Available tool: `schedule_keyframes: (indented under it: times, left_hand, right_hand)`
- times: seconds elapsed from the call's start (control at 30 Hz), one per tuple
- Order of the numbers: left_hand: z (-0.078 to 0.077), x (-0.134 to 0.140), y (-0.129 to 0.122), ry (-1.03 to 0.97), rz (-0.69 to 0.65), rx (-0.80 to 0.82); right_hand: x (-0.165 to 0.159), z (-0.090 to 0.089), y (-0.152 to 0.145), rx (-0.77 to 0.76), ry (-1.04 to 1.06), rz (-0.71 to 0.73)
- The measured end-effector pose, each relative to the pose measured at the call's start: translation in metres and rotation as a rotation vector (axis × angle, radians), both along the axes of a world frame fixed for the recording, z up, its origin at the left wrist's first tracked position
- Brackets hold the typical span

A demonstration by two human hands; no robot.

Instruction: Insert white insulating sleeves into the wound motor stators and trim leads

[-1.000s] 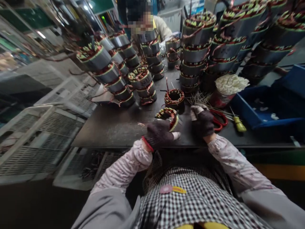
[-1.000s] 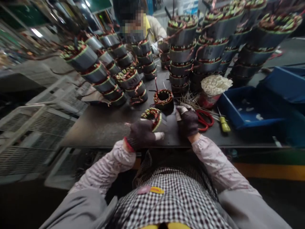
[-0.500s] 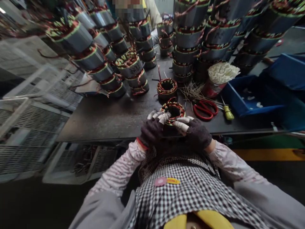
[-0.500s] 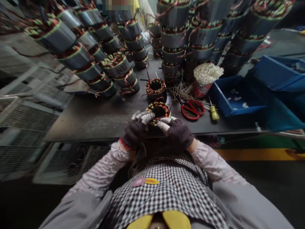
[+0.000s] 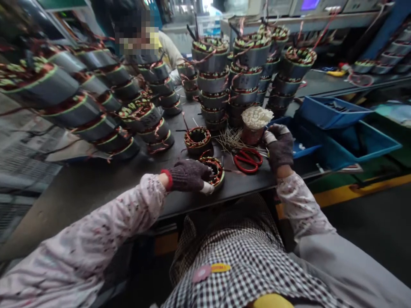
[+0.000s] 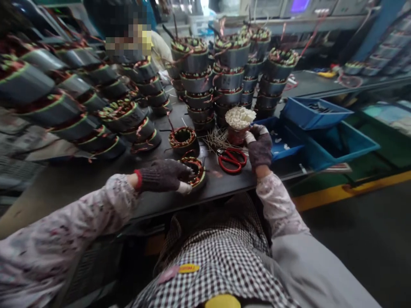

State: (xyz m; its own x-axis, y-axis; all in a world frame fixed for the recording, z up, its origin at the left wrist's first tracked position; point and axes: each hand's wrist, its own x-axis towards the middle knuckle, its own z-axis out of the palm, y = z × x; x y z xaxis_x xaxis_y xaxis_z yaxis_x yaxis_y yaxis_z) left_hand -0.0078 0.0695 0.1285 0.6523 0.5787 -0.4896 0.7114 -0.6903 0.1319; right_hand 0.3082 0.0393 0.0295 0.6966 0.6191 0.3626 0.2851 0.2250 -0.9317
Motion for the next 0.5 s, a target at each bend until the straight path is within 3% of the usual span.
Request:
schedule_keyframes:
  times: [0.13, 0.27, 0.37, 0.5]
  left_hand:
    - [0.002, 0.017, -0.001, 0.126, 0.009, -0.025]
    - [-0.007, 0.014, -0.007, 0.034, 0.045, 0.069]
    - [-0.027, 0.004, -0.023, -0.188, 0.063, 0.246]
    - [-0.072, -0.005, -0.055, -0.509, 0.048, 0.617]
  right_hand:
    - [0.010, -0.001, 0.036, -0.089, -0.084, -0.044]
    - [0.003, -0.004, 0.048, 0.061, 0.045, 0.032]
    - [0.001, 0.001, 0.034, 0.103, 0.022, 0.019]
    - [-0.015, 0.015, -0.015, 0.245, -0.286, -0.232]
